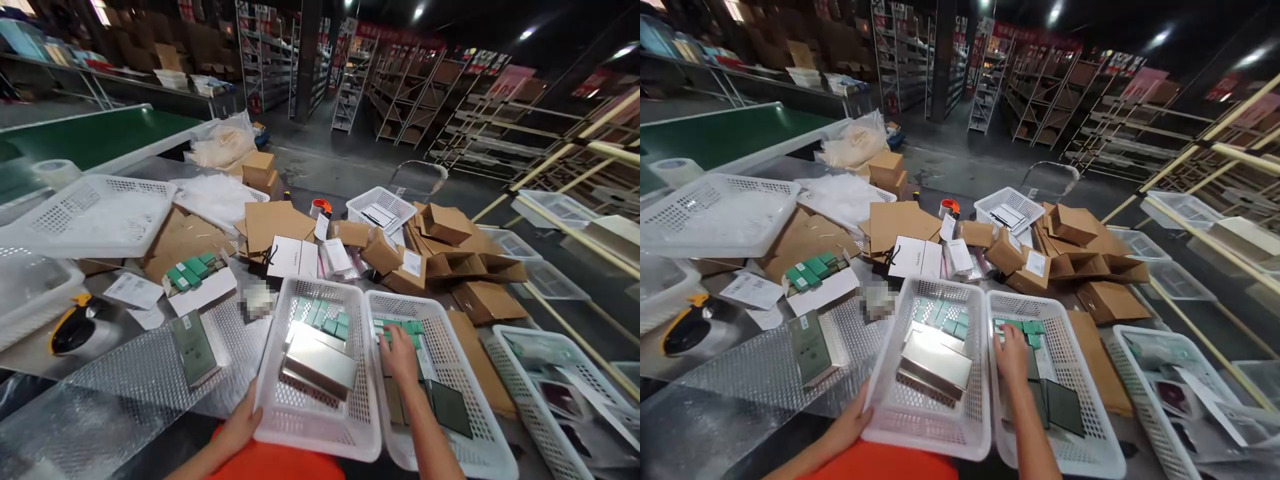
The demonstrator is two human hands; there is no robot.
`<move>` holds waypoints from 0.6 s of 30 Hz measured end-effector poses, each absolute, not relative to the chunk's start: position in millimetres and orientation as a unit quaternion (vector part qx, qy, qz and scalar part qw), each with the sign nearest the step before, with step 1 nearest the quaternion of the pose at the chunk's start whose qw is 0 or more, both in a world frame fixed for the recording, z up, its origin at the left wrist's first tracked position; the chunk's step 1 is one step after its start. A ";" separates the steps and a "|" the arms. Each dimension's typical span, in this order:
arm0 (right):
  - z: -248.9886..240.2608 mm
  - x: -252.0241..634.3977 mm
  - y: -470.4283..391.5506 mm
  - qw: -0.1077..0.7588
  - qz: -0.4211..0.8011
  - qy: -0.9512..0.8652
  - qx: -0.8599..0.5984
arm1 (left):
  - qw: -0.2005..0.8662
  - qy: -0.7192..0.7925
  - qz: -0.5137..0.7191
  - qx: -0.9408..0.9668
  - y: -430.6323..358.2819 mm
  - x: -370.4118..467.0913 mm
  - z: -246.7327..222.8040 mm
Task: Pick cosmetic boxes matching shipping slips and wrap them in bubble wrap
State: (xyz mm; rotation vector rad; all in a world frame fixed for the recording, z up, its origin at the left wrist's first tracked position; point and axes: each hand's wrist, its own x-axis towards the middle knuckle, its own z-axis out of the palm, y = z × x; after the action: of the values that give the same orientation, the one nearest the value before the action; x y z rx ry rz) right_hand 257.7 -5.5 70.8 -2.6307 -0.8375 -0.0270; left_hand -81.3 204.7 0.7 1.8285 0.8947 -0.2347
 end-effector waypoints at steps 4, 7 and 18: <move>61.3 331.7 -29.0 0.145 0.044 -0.286 -0.946 | 0.521 0.403 -0.069 0.749 197.8 -83.9 -4.6; 41.2 368.7 -29.8 0.131 0.099 -0.305 -0.938 | 0.522 0.420 -0.032 0.742 194.1 -86.3 -8.3; -5.9 431.5 -4.9 0.075 0.243 -0.423 -0.870 | 0.461 0.470 -0.017 0.753 180.4 -75.9 23.6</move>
State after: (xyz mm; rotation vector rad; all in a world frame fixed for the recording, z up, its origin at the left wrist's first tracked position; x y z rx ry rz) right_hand 431.5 -4.9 -5.9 -2.6080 -1.2682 0.7303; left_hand -75.9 180.4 23.6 1.8521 1.1552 -0.0430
